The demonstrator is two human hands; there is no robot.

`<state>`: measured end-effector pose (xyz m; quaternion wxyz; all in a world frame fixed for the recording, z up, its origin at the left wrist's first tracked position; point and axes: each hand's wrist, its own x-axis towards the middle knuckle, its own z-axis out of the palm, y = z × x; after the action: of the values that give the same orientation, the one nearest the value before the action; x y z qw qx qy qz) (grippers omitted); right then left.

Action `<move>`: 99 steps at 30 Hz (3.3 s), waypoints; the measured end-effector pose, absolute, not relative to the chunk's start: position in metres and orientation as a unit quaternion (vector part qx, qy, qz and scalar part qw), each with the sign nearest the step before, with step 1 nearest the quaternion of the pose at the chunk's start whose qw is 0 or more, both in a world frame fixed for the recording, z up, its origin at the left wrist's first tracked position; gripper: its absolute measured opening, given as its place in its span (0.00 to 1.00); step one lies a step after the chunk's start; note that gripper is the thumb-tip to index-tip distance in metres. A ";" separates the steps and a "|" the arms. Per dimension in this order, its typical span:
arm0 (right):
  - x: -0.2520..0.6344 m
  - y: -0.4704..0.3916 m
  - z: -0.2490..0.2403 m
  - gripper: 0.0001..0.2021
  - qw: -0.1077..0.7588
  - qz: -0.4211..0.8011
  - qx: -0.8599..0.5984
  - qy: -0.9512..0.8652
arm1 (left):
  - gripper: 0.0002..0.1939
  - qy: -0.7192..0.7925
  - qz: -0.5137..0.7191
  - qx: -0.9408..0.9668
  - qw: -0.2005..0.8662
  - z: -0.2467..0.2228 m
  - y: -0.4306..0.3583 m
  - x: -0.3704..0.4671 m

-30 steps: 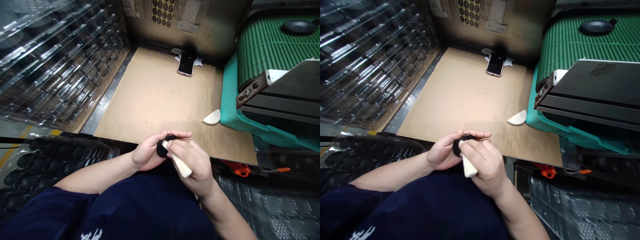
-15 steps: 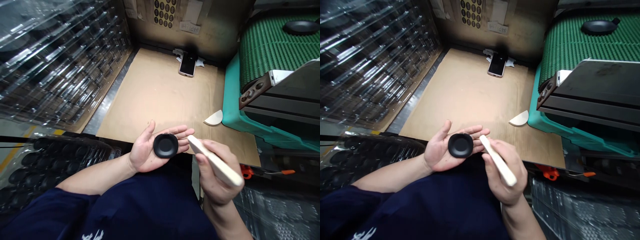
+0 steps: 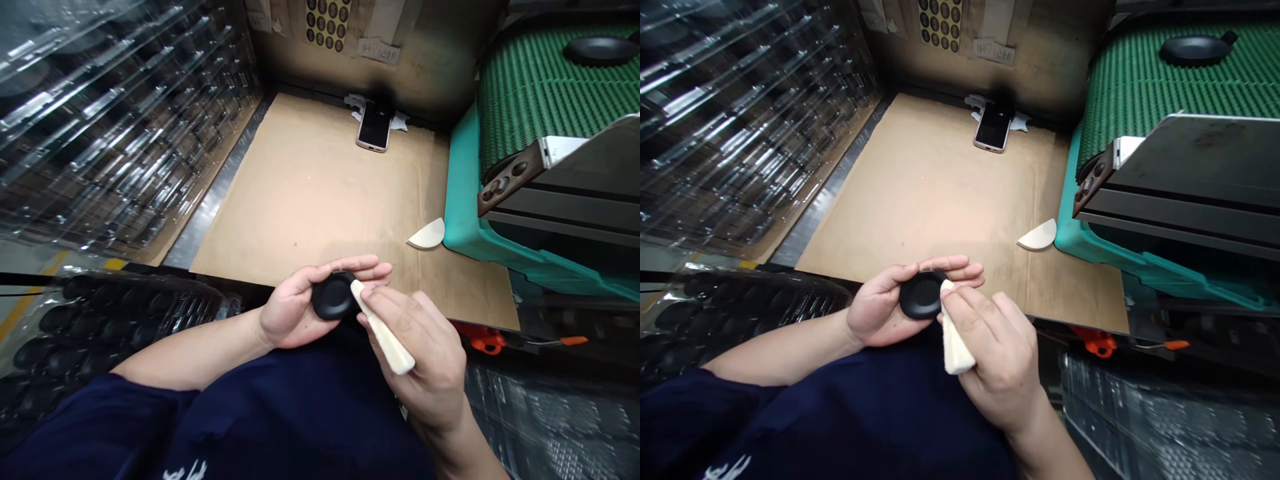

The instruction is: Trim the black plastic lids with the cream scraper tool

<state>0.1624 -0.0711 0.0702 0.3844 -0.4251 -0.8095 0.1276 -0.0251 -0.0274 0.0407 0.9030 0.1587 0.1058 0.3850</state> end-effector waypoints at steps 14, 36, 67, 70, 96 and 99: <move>0.160 -0.073 0.065 0.22 0.382 0.182 -0.436 -0.794 | 0.27 0.141 0.384 0.160 0.899 0.036 -0.023 -0.025; 0.161 -0.061 0.052 0.25 0.384 0.218 -0.369 -0.818 | 0.25 0.177 0.342 0.125 0.914 0.038 -0.025 -0.027; 0.121 -0.063 0.022 0.22 0.324 0.025 -0.252 -0.912 | 0.39 0.121 0.341 0.143 0.921 0.036 -0.020 -0.027; 0.130 -0.060 0.023 0.22 0.323 0.034 -0.232 -0.917 | 0.25 0.134 0.380 0.158 0.902 0.033 -0.021 -0.031; 0.158 -0.077 0.035 0.23 0.471 0.239 -0.325 -0.784 | 0.34 0.111 0.416 0.210 0.878 0.041 -0.008 -0.040; 0.164 -0.081 0.039 0.23 0.483 0.233 -0.372 -0.758 | 0.34 0.110 0.412 0.241 0.872 0.041 -0.008 -0.040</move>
<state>0.1643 -0.0813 0.0387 0.4826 -0.3724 -0.7578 0.2327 -0.0404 -0.0081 0.0412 0.8720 0.2407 0.1102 0.4117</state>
